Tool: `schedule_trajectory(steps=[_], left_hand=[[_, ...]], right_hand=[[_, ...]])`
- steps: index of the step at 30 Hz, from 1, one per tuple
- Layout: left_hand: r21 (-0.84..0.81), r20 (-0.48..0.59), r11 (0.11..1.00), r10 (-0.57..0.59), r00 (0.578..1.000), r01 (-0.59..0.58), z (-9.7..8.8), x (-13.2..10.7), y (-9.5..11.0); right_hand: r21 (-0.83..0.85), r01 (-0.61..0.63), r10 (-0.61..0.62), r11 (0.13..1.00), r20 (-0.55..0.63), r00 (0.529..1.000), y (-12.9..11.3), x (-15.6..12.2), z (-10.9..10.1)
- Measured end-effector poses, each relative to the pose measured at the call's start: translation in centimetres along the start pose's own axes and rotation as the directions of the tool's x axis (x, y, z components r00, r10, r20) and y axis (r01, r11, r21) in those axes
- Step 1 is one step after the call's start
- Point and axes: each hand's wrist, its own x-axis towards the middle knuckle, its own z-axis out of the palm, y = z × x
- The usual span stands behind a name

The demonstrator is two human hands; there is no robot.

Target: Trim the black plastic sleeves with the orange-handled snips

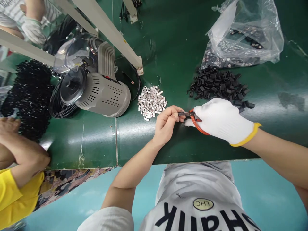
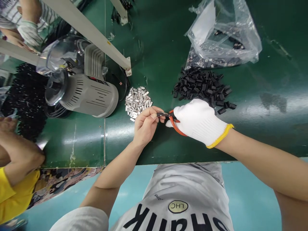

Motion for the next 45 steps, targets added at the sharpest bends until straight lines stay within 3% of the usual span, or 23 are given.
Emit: schedule_trajectory(steps=[4, 10, 14, 19, 32, 45], left_hand=[[-0.048, -0.001, 0.999, 0.009, 1.0, -0.009, -0.1, 0.3, 0.1], [-0.07, 0.022, 0.998, 0.005, 1.0, -0.003, -0.1, 0.6, 0.6], [-0.047, 0.036, 0.999, 0.0, 0.999, 0.002, -0.2, 0.6, 0.7], [-0.029, 0.01, 0.997, -0.073, 0.997, 0.073, -0.3, 0.6, 0.8], [-0.04, 0.005, 0.996, -0.074, 0.997, 0.074, -0.5, 0.5, 1.2], [-0.015, -0.009, 0.995, -0.101, 0.995, 0.101, -0.4, 0.3, 1.1]], right_hand=[[0.057, -0.031, 0.032, 0.998, -0.019, 0.999, 0.0, 0.1, 0.3], [0.189, 0.087, -0.106, 0.978, 0.094, 0.99, 0.7, 0.7, -1.0], [0.099, 0.061, -0.065, 0.993, 0.039, 0.997, 0.9, 0.6, -1.3], [0.012, 0.152, -0.152, 0.988, -0.035, 0.988, 1.1, 0.6, -1.3], [0.072, 0.118, -0.12, 0.99, 0.023, 0.992, 0.8, 0.3, -0.9], [-0.053, 0.146, -0.147, 0.988, -0.015, 0.989, 0.6, 0.3, -0.9]])
